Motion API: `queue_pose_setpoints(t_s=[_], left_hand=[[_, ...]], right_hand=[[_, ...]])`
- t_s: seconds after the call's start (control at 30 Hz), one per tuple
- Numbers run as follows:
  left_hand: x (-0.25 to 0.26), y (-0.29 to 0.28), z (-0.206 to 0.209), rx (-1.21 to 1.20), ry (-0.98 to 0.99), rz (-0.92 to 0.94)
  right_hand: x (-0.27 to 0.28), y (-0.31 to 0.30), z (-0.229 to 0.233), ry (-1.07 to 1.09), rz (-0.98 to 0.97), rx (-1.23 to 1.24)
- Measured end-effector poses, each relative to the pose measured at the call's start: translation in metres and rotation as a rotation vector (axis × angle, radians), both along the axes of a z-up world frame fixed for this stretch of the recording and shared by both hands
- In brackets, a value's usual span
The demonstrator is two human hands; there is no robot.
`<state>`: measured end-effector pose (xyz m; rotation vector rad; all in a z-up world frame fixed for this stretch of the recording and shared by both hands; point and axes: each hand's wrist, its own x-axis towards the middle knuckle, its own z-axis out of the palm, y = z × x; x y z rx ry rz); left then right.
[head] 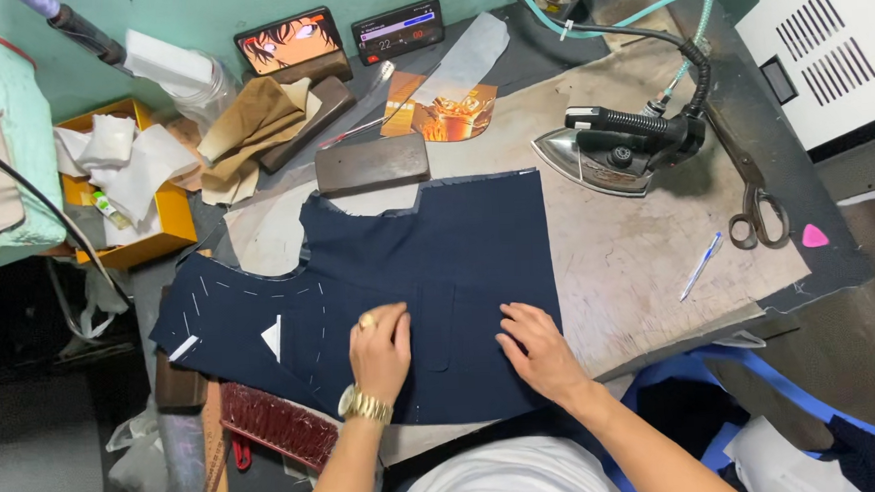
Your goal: The person cuts dark blue fabric with large shears along a marked line, marks a piece of fabric with chalk, and trims threads using small nippers.
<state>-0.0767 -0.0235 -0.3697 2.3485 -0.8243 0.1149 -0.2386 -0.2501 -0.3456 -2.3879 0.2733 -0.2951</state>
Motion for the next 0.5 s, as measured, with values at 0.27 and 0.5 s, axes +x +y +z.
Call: queue_pose_setpoints(t_s=[0.27,0.5], left_hand=[[0.052,-0.081,-0.014,0.121,-0.194,-0.025],[0.11,-0.041,-0.026,0.23,-0.195,0.071]], right_hand=[[0.125,-0.014,-0.026,-0.381,0.038,-0.139],[0.12,-0.038,-0.022,0.123,0.034,-0.532]])
